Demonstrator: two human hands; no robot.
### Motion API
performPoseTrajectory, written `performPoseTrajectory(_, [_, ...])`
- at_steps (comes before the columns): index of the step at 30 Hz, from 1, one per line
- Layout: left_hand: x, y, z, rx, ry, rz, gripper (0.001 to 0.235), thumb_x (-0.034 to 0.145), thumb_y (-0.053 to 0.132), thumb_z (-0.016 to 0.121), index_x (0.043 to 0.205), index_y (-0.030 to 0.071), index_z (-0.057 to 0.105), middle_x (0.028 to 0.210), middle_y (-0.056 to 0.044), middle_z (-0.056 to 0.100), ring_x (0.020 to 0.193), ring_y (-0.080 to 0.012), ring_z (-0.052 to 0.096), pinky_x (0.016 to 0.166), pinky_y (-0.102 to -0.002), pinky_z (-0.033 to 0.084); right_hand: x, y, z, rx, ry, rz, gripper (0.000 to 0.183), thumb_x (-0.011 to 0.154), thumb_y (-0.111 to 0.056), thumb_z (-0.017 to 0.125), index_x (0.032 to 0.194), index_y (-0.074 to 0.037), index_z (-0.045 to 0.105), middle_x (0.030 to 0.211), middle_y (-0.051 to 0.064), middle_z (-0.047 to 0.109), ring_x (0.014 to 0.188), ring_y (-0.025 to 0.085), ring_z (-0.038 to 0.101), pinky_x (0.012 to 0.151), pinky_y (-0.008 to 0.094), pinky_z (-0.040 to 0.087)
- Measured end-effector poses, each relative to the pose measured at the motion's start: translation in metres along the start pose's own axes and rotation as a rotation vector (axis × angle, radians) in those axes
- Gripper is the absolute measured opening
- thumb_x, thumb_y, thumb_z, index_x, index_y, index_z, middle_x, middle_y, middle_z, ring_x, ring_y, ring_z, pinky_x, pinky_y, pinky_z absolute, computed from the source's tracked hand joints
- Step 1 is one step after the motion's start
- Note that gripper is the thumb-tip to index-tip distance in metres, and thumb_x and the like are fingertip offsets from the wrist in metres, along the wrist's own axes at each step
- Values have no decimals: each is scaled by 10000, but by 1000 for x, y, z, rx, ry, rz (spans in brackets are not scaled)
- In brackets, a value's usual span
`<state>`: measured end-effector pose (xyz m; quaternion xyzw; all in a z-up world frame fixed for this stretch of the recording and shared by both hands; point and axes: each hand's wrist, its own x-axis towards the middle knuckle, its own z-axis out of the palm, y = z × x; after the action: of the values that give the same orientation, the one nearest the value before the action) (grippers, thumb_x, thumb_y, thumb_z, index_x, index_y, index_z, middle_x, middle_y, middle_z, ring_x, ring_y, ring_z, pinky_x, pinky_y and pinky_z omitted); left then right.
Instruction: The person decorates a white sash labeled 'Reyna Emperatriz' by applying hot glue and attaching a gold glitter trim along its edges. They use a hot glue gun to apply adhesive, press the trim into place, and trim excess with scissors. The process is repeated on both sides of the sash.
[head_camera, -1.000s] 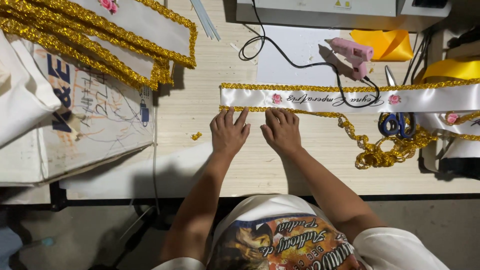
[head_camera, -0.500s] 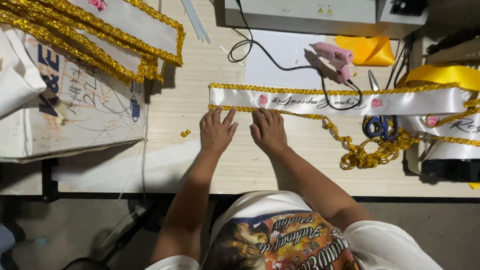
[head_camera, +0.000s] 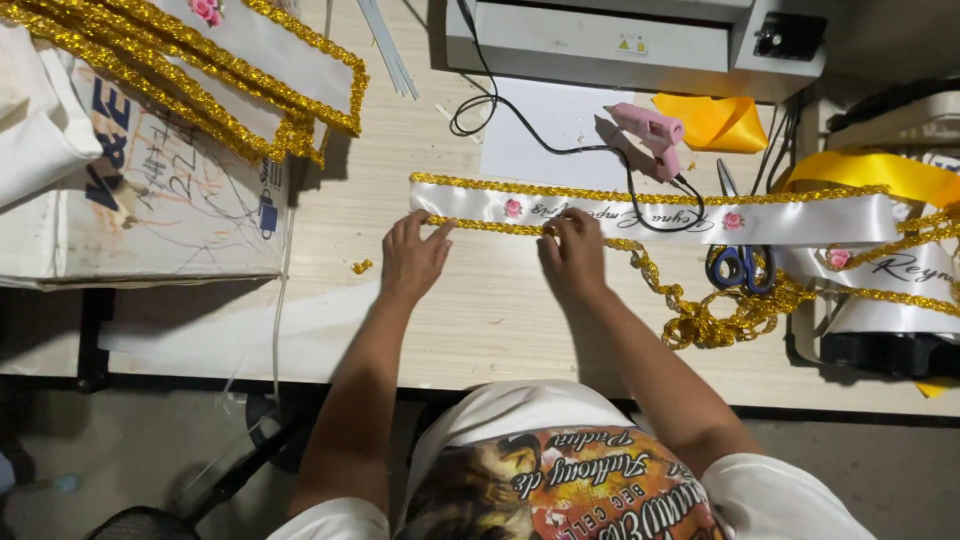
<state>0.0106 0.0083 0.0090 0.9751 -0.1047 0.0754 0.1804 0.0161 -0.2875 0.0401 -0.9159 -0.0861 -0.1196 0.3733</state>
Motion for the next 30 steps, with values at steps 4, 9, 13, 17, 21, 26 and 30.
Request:
performPoseTrajectory(4, [5,-17,-10,-95,25,-2,374,979,321,697,1352,349,697,1365,-117,522,1310,-312,473,1079,-511,403,1,19,-25,-235,-59,-106,244,873,-168,748,1088,-57,714,1262,194,587,1174,374,522,971,494,400])
performPoseTrajectory(9, [22,-39,-27,-110,-38,-30,351,920,307,726,1268,341,743,1325,-66,572,1286,-318,461,1072,-528,371,2,58,-9,-242,-135,-91,150,927,-224,767,1027,-116,738,1173,46,654,1152,275,568,969,450,404])
performPoseTrajectory(13, [32,-50,-32,-259,-96,-171,295,956,292,718,1248,302,757,1297,-8,612,1269,-260,494,1098,-446,413,11,57,-5,-222,-153,-85,148,912,-231,776,994,-111,746,1161,46,668,1121,279,572,957,448,401])
performPoseTrajectory(17, [38,-59,-24,-565,-80,-313,226,980,261,693,1187,209,767,1277,-11,585,1173,-179,615,1058,-336,524,21,52,-6,-98,-231,16,171,899,-234,777,951,-75,748,1147,89,647,1132,297,569,971,453,406])
performPoseTrajectory(21, [47,-48,-43,-707,-17,-535,215,988,267,680,1160,163,760,1281,35,638,1125,-126,681,983,-307,545,33,46,-9,-6,-353,149,173,937,-226,742,973,-58,747,1141,107,624,1099,289,570,937,429,494])
performPoseTrajectory(26, [47,-59,-34,-708,47,-610,197,973,254,726,1128,140,764,1240,42,689,1105,-112,708,955,-291,557,36,46,-6,-1,-379,158,140,930,-200,731,939,-64,758,1114,102,624,1069,278,588,896,400,533])
performPoseTrajectory(30, [46,-76,-36,-526,119,-575,200,900,189,747,1095,141,750,1173,-1,613,984,-139,720,856,-293,583,39,44,-10,-69,-394,164,155,918,-202,768,921,-48,755,1065,104,633,1047,278,585,901,412,513])
